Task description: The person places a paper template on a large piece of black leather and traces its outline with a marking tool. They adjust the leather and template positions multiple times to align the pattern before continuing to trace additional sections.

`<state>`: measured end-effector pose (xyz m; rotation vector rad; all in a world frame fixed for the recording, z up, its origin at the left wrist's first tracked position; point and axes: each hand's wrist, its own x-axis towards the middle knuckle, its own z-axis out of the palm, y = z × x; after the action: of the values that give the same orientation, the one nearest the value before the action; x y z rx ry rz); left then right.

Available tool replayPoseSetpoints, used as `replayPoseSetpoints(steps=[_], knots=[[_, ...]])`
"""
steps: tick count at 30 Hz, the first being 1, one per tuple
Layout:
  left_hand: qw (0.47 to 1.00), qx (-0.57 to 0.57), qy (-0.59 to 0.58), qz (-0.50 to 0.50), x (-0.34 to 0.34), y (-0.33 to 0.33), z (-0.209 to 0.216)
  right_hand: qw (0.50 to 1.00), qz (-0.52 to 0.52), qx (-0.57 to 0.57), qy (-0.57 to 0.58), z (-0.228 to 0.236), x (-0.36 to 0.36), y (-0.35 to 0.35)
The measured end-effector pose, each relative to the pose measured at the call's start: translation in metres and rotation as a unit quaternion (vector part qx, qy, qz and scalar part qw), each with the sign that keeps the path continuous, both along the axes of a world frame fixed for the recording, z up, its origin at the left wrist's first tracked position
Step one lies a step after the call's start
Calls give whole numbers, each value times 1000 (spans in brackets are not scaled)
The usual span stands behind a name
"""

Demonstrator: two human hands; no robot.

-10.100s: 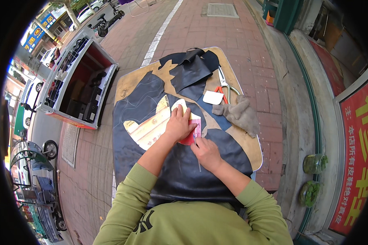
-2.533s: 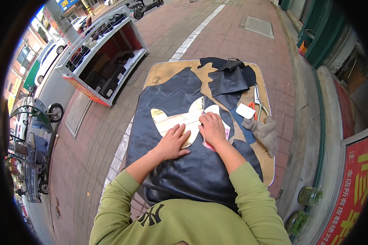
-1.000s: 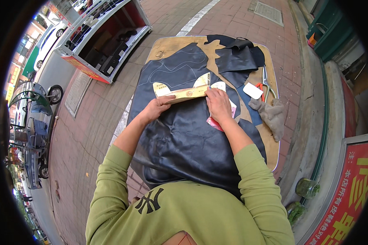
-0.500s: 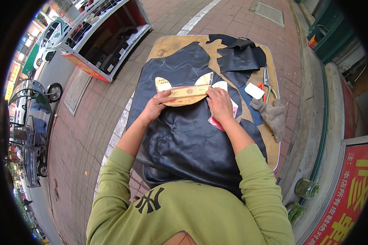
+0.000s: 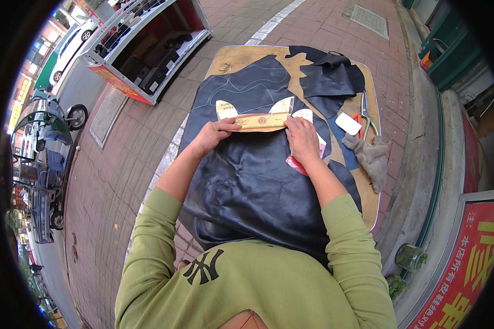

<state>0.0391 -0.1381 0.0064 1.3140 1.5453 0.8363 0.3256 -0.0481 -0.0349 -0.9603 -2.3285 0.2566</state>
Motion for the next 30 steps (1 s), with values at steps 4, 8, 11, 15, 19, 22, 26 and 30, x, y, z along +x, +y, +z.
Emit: replayPoseSetpoints(steps=[4, 8, 11, 15, 19, 22, 26, 30], knots=[[987, 47, 145, -49, 1, -5, -14, 1000, 6, -11, -2, 2, 1, -1], [966, 72, 244, -48, 8, -14, -28, 1000, 5, -17, -6, 6, 0, -3], [957, 90, 272, -48, 10, -18, -32, 999, 7, -28, -16, 9, -1, -4], [956, 96, 274, -40, 12, -21, -34, 1000, 11, -20, -9, 12, 0, -6], [953, 94, 285, -37, 14, -26, -33, 999, 16, -34, -16, 14, 1, -7], [954, 97, 284, -28, 16, -30, -33, 999, 17, -38, -22, 15, 1, -8], [952, 112, 285, -19, 17, -34, -34, 999, 21, -26, -12, 14, 1, -9], [952, 118, 282, -12, 18, -34, -36, 1000, 21, -11, -7, 13, 1, -9]])
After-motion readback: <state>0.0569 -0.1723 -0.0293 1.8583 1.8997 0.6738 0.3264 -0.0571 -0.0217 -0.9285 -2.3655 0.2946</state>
